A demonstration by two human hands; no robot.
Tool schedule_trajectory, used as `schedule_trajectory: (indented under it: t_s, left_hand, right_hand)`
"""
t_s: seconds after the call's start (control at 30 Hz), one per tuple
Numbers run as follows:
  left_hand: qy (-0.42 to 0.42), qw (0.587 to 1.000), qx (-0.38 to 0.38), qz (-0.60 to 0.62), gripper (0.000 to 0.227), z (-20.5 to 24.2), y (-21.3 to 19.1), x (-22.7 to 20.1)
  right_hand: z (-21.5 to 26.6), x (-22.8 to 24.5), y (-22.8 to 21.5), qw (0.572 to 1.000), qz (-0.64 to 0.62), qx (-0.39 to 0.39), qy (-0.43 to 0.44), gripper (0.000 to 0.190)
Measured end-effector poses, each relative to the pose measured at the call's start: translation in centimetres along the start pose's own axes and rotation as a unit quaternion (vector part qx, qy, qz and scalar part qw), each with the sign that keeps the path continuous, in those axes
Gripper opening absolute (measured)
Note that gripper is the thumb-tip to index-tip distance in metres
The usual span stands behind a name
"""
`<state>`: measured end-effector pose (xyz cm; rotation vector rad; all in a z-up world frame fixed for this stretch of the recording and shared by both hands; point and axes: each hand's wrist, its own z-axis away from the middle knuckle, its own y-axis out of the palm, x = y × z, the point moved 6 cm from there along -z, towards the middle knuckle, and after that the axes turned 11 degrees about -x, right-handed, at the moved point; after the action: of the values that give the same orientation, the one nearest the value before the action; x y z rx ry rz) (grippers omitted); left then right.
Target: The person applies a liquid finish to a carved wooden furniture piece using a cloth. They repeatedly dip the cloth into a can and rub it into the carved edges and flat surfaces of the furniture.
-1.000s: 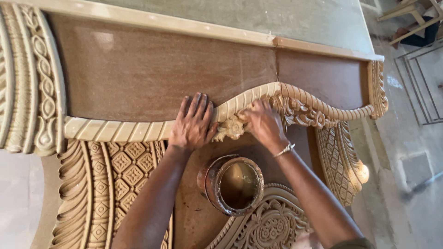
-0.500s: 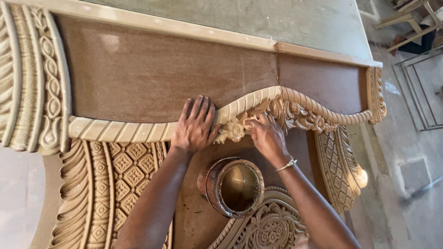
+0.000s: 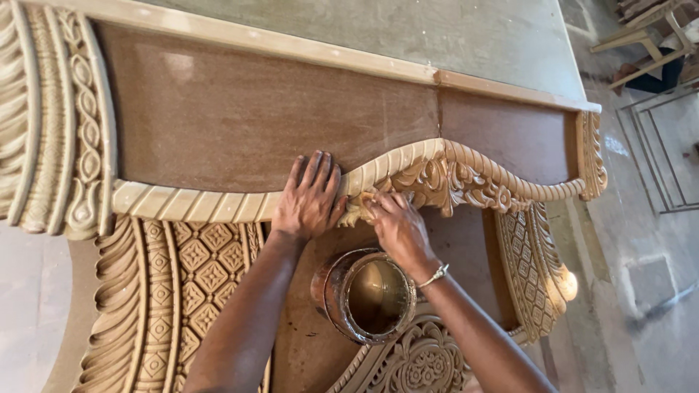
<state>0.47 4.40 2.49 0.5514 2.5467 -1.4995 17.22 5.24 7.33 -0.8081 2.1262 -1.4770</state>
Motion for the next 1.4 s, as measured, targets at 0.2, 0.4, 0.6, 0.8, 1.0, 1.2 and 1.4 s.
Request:
schedule_trajectory:
  t_s: [0.2,0.4,0.6,0.8,1.0,1.2,1.4]
  left_hand:
    - [0.001,1.0,-0.013,0.0,0.064,0.0,0.1,0.0]
    - [-0.006,1.0,0.001,-0.003,0.063,0.1,0.9,0.1]
    - [0.003,1.0,-0.01,-0.004,0.068,0.0,1.0,0.1]
    - [0.006,1.0,-0.018,0.013,0.07,0.0,0.1,0.1]
    - [-0.006,1.0,-0.019,0.012,0.072,0.0,-0.1,0.2]
    - [-0.001,0.999,-0.037,0.014,0.068,0.0,0.3,0.1]
    - [0.002,1.0,-0.018,-0.002,0.063,-0.1,0.5,0.0]
  right_hand:
    - [-2.7,-2.0,0.1,0.998,0.004,0.057,0.008,0.036]
    - [-5.4,-2.5,-0.1,0.987,0.024,0.156,-0.007,0.031]
    - [-4.3,-0.1,-0.6,0.986,-0.011,0.167,0.006,0.03]
    - [-3.1,2.4,-1.3,0.984,0.024,0.095,-0.147,0.024]
    - [-4.2,1.2,-0.5,0.99,0.03,0.111,-0.08,0.021]
    - [-2.2,2.9,0.2,0.996,0.041,0.066,-0.049,0.026]
    - [-3.4,0.6,-2.5,0.994,0.058,0.069,-0.061,0.031]
